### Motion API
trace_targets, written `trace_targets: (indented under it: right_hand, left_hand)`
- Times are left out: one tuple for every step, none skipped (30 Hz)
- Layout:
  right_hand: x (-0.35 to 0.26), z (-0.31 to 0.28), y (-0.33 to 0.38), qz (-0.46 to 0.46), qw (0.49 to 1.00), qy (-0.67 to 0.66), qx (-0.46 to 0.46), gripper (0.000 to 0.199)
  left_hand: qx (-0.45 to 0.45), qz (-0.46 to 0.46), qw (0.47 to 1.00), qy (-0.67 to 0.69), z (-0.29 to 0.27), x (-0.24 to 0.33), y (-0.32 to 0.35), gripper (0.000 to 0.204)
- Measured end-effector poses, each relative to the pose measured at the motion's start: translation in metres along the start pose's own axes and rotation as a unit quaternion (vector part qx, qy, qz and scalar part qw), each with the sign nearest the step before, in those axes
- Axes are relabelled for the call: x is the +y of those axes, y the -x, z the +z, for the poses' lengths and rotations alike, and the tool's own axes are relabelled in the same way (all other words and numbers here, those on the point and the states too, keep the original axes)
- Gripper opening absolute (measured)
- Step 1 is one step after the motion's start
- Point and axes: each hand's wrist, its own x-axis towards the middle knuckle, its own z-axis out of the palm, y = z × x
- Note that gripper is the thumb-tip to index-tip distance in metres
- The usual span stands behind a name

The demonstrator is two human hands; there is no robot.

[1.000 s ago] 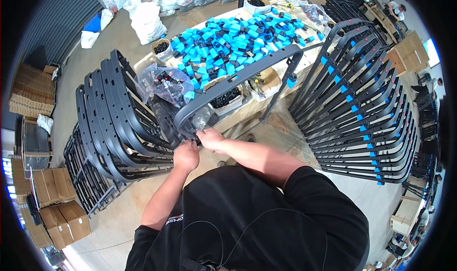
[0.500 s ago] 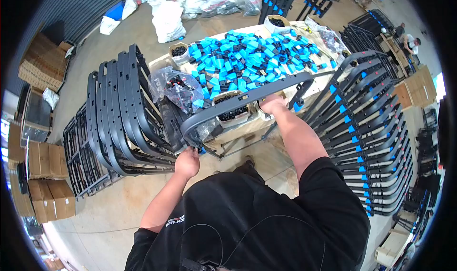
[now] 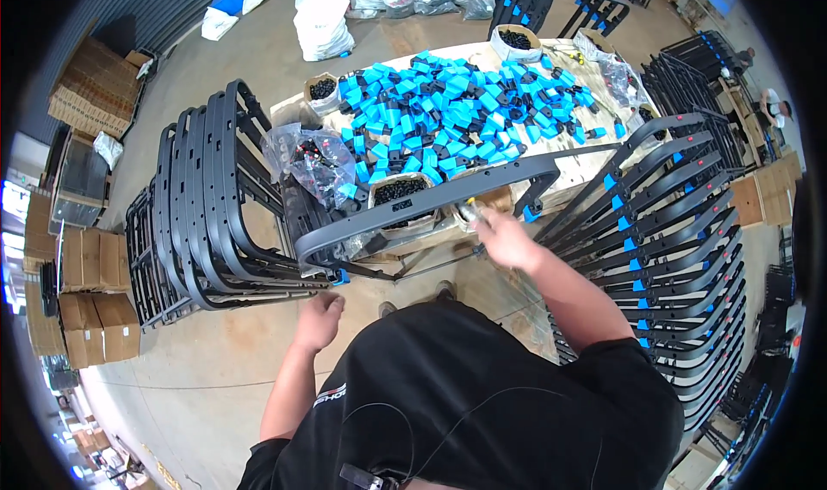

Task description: The recorder assembles a metal frame by attaching blue plastic end-caps and hardware components using a manual tool.

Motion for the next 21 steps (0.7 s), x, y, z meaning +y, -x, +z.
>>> trace_targets:
  right_hand:
    - [-0.018,-0.003,0.015,-0.037,0.999,0.031,-0.015,0.030]
    - [-0.009,0.009,0.020,-0.136,0.991,0.014,-0.009,0.029]
    - [-0.015,0.015,0.024,-0.160,0.986,0.035,-0.037,0.032]
    - [-0.018,0.025,0.029,-0.201,0.975,0.090,-0.011,0.034]
    - [-0.025,0.033,0.033,-0.242,0.959,0.145,0.016,0.037]
    - [-0.034,0.036,0.037,-0.243,0.959,0.142,0.013,0.037]
    - [-0.049,0.036,0.040,-0.237,0.952,0.193,-0.026,0.039]
    - [-0.056,0.036,0.042,-0.226,0.941,0.244,-0.060,0.042]
    - [-0.058,0.041,0.042,-0.225,0.941,0.244,-0.060,0.042]
    - [-0.057,0.045,0.042,-0.250,0.933,0.256,-0.036,0.043]
    - [-0.056,0.048,0.044,-0.274,0.924,0.268,-0.012,0.045]
    - [-0.056,0.050,0.046,-0.269,0.924,0.270,-0.011,0.045]
    - [-0.060,0.051,0.048,-0.241,0.933,0.261,-0.056,0.046]
    - [-0.064,0.053,0.051,-0.213,0.939,0.251,-0.101,0.048]
    - [-0.061,0.058,0.053,-0.211,0.939,0.253,-0.100,0.048]
    - [-0.053,0.066,0.055,-0.212,0.954,0.203,-0.064,0.053]
    - [-0.045,0.074,0.057,-0.212,0.965,0.152,-0.026,0.059]
    - [-0.037,0.080,0.060,-0.210,0.965,0.155,-0.025,0.059]
    - [-0.031,0.085,0.063,-0.174,0.975,0.132,-0.028,0.061]
    - [-0.028,0.092,0.065,-0.139,0.984,0.109,-0.032,0.064]
    - [-0.026,0.101,0.066,-0.138,0.983,0.114,-0.034,0.064]
  left_hand:
    - [-0.044,0.003,0.997,0.070,0.005,0.019,0.003,0.030]
    - [-0.063,0.033,0.993,0.099,0.013,0.032,0.000,0.030]
    - [-0.062,0.047,0.988,0.135,0.023,0.042,-0.004,0.030]
    - [-0.052,0.060,0.979,0.187,0.032,0.068,-0.005,0.032]
    - [-0.031,0.065,0.973,0.221,0.040,0.088,-0.008,0.034]
    - [-0.055,0.066,0.971,0.225,0.042,0.105,-0.014,0.036]
    - [-0.055,0.062,0.965,0.250,0.050,0.106,-0.022,0.038]
    - [-0.036,0.069,0.972,0.224,0.054,0.112,-0.025,0.037]
    - [-0.017,0.076,0.977,0.197,0.056,0.114,-0.025,0.037]
    - [-0.021,0.078,0.977,0.197,0.057,0.114,-0.023,0.037]
    - [-0.013,0.089,0.978,0.186,0.055,0.113,-0.020,0.034]
    - [-0.004,0.100,0.979,0.175,0.052,0.110,-0.017,0.032]
    - [-0.008,0.102,0.979,0.175,0.051,0.102,-0.015,0.032]
    - [0.001,0.100,0.974,0.203,0.051,0.089,-0.012,0.029]
    - [0.009,0.097,0.968,0.232,0.051,0.076,-0.008,0.026]
    - [0.027,0.121,0.958,0.259,0.050,0.065,-0.004,0.025]
    - [0.023,0.123,0.957,0.260,0.045,0.055,0.001,0.025]
    - [0.021,0.131,0.953,0.271,0.038,0.045,0.006,0.024]
    - [0.021,0.139,0.949,0.282,0.029,0.033,0.012,0.023]
    - [0.017,0.134,0.954,0.268,0.020,0.018,0.016,0.022]
    - [0.041,0.136,0.946,0.291,0.015,0.005,0.020,0.019]
